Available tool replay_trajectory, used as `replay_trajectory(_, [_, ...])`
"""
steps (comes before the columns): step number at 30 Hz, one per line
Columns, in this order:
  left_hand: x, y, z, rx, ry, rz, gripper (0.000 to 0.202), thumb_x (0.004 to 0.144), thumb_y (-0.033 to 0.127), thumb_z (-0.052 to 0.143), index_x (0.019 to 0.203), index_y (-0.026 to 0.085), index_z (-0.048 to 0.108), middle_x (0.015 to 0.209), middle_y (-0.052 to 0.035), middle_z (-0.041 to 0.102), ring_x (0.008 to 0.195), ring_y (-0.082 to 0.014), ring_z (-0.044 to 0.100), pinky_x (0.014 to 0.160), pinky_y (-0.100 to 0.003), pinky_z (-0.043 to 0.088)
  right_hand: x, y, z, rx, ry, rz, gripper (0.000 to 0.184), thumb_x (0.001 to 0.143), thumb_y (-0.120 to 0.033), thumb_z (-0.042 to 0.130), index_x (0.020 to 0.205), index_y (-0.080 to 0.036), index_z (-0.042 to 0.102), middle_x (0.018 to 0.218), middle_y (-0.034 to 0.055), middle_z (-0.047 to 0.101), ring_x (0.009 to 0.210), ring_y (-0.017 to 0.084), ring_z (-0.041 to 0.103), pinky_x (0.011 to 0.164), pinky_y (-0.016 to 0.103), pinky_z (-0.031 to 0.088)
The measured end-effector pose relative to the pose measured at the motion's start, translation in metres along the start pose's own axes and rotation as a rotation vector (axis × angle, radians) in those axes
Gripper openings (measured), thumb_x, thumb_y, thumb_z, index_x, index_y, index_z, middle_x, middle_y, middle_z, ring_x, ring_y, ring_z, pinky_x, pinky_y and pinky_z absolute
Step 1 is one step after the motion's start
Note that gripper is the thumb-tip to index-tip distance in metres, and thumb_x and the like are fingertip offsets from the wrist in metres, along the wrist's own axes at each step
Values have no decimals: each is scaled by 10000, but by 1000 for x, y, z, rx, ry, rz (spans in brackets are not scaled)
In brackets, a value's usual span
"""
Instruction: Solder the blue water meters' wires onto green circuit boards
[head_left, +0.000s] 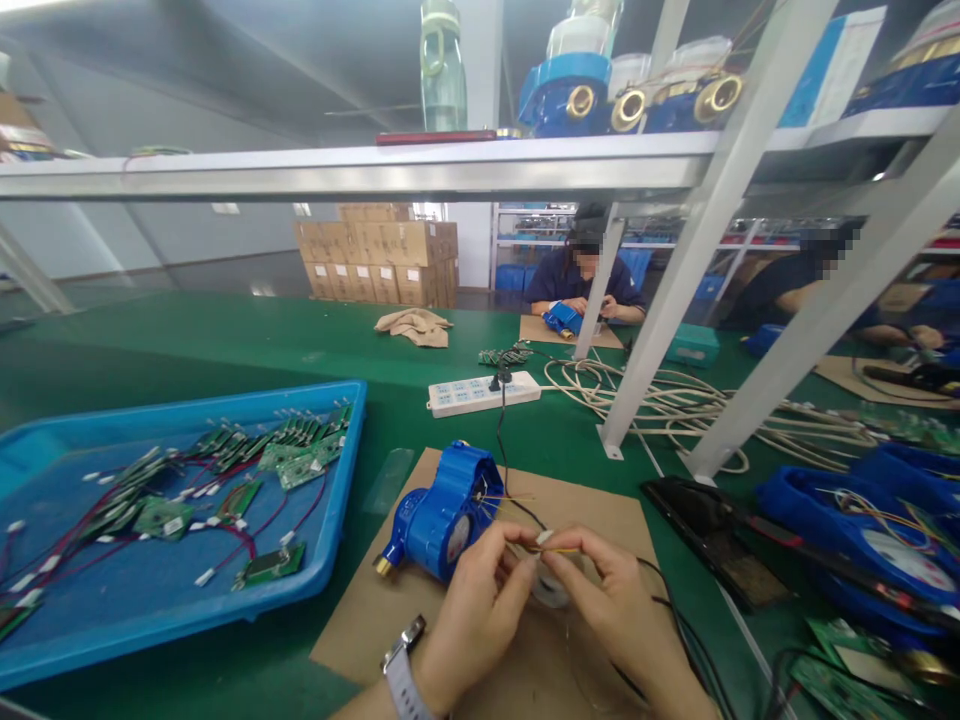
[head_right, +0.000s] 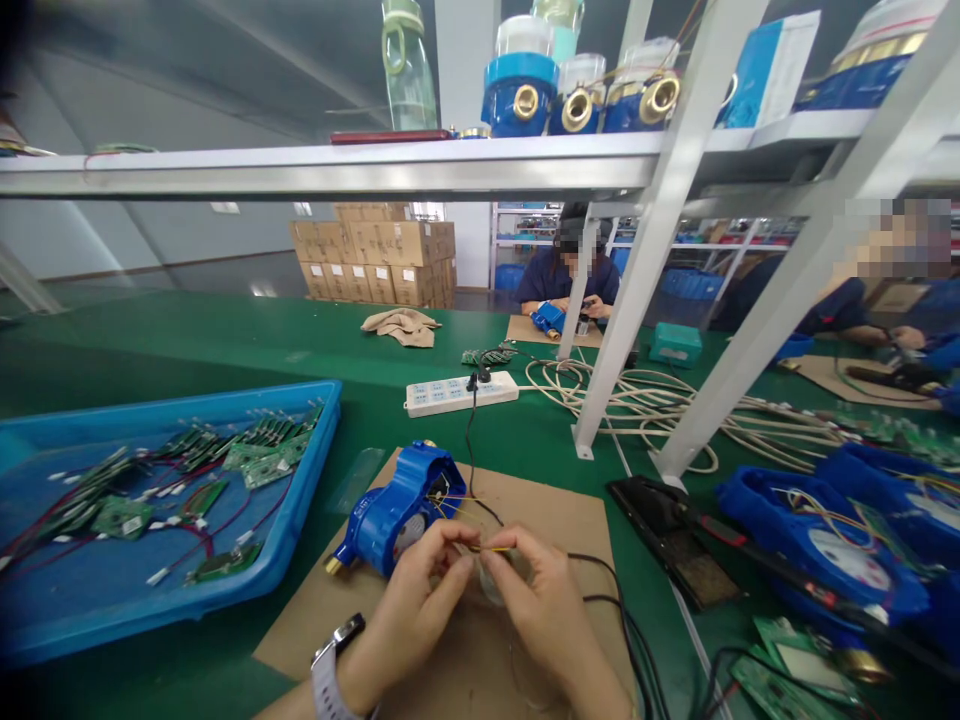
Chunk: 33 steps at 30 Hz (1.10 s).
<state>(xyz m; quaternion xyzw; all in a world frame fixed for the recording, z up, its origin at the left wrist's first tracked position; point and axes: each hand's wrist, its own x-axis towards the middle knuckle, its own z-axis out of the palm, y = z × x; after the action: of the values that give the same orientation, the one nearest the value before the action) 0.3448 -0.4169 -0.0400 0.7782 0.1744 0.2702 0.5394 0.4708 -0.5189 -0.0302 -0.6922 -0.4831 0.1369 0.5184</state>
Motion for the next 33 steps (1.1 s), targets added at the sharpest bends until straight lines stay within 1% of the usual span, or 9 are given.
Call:
replay_trajectory(3, [2,0,-5,-21,28,-11,112,885,263,531,890,177,602,829,-24,602,719,-129,544,643,-226,418,-3,-6,1,43,-9,18,192,857,-358,560,751,-205,609,755,-4,653,727,131,610,676,223,456])
replay_trajectory(6, [3,2,-8,5,34,16,135,868,253,547,775,165,589,759,-12,568,684,-122,506,618,-225,379,-5,-7,-1,101,-10,38,206,850,-378,570,753,-202,617,754,1,652,726,132,605,674,227,448])
replay_trajectory(14, [3,3,-8,-112,7,-48,144,830,275,575,766,147,572,709,-6,548,624,-110,464,572,-217,351,-4,-3,0,183,43,38,207,830,-367,609,733,-185,606,702,4,624,675,125,578,625,229,442])
replay_trajectory(21, [4,5,-6,-240,-34,-125,233,783,366,602,746,140,559,680,-3,549,587,-98,452,543,-210,346,-5,-6,5,229,41,3,221,851,-371,581,731,-187,607,704,6,614,669,120,569,629,240,448])
replay_trajectory(25, [5,8,-7,-311,-47,-150,290,755,419,624,705,148,535,625,19,510,540,-81,405,512,-203,319,-3,-8,8,225,72,-17,220,842,-359,591,710,-183,603,682,10,613,645,124,573,600,244,458])
replay_trajectory(28, [4,10,-8,-346,-48,-156,304,742,430,636,691,152,524,596,37,474,516,-72,364,500,-202,296,-4,-9,8,191,103,-41,183,823,-329,618,708,-188,599,690,9,620,671,130,591,628,250,476])
replay_trajectory(30, [3,10,-9,-359,-45,-160,298,747,425,630,690,154,518,581,47,452,503,-68,341,491,-202,282,-6,-9,7,165,112,-60,143,834,-314,606,757,-193,607,734,18,639,706,137,613,652,257,494])
replay_trajectory(32, [3,10,-10,-368,-42,-164,288,758,416,616,689,158,507,561,58,426,486,-65,321,481,-201,267,-8,-9,4,141,110,-87,115,857,-300,576,893,-202,624,830,37,670,763,150,641,683,271,519])
replay_trajectory(33, [2,9,-11,-372,-41,-166,285,763,413,609,688,160,502,553,63,415,479,-65,313,477,-201,262,-8,-9,3,127,107,-106,150,863,-292,565,975,-211,624,879,44,680,791,154,652,702,278,530])
